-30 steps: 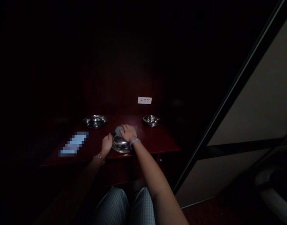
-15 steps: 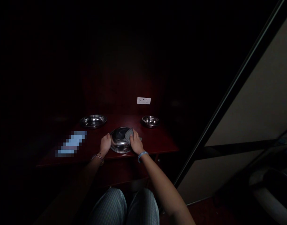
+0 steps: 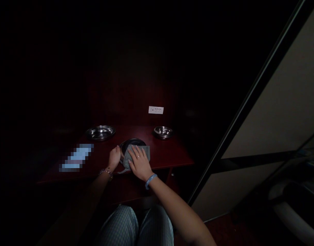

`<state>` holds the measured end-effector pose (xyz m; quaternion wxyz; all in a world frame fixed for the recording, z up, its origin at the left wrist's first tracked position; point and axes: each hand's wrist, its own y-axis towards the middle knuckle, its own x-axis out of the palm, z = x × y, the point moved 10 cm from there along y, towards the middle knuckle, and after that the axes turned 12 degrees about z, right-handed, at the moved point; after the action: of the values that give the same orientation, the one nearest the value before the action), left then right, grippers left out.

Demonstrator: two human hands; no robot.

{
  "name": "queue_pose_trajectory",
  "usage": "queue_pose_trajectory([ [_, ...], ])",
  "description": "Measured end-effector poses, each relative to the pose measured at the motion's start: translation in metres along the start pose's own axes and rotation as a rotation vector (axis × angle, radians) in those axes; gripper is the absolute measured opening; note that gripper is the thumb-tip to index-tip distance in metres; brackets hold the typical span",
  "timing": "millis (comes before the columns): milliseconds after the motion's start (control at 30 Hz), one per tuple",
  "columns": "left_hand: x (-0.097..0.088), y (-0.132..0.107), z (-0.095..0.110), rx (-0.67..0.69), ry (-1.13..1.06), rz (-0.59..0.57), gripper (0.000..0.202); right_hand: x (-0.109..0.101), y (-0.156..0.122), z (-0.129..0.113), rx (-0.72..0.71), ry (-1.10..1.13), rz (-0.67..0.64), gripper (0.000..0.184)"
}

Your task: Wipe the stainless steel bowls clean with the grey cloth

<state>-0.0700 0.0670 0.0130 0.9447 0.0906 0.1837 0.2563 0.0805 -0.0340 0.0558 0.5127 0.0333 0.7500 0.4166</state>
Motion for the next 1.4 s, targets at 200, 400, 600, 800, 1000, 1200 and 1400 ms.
queue_pose_trajectory([
  [200,-0.002,0.002,-0.004,-0.024,-0.078,0.034,0.043,0.010,0.029,-0.011,-0.097,0.051,-0.109,0.057],
  [400,0.006,0.002,-0.009,-0.031,-0.244,-0.017,0.039,0.020,0.060,-0.003,-0.084,0.156,-0.178,0.049],
  [600,0.003,0.002,-0.007,-0.012,-0.093,0.022,0.042,0.037,0.086,0.023,0.060,0.146,-0.201,0.046],
  [800,0.000,-0.001,-0.002,-0.025,0.036,0.013,0.048,0.033,0.089,0.058,0.197,0.113,-0.119,0.045],
  [1000,-0.001,-0.001,-0.003,-0.035,0.063,0.018,0.047,0.024,0.068,0.086,0.317,0.172,-0.062,0.050],
  [1200,0.001,-0.001,-0.002,-0.036,0.069,-0.004,0.049,0.023,0.029,0.113,0.474,0.337,-0.008,0.059],
  [1400,0.000,-0.002,-0.001,0.002,0.082,-0.001,0.046,0.010,-0.010,0.108,0.446,0.313,0.044,0.066],
])
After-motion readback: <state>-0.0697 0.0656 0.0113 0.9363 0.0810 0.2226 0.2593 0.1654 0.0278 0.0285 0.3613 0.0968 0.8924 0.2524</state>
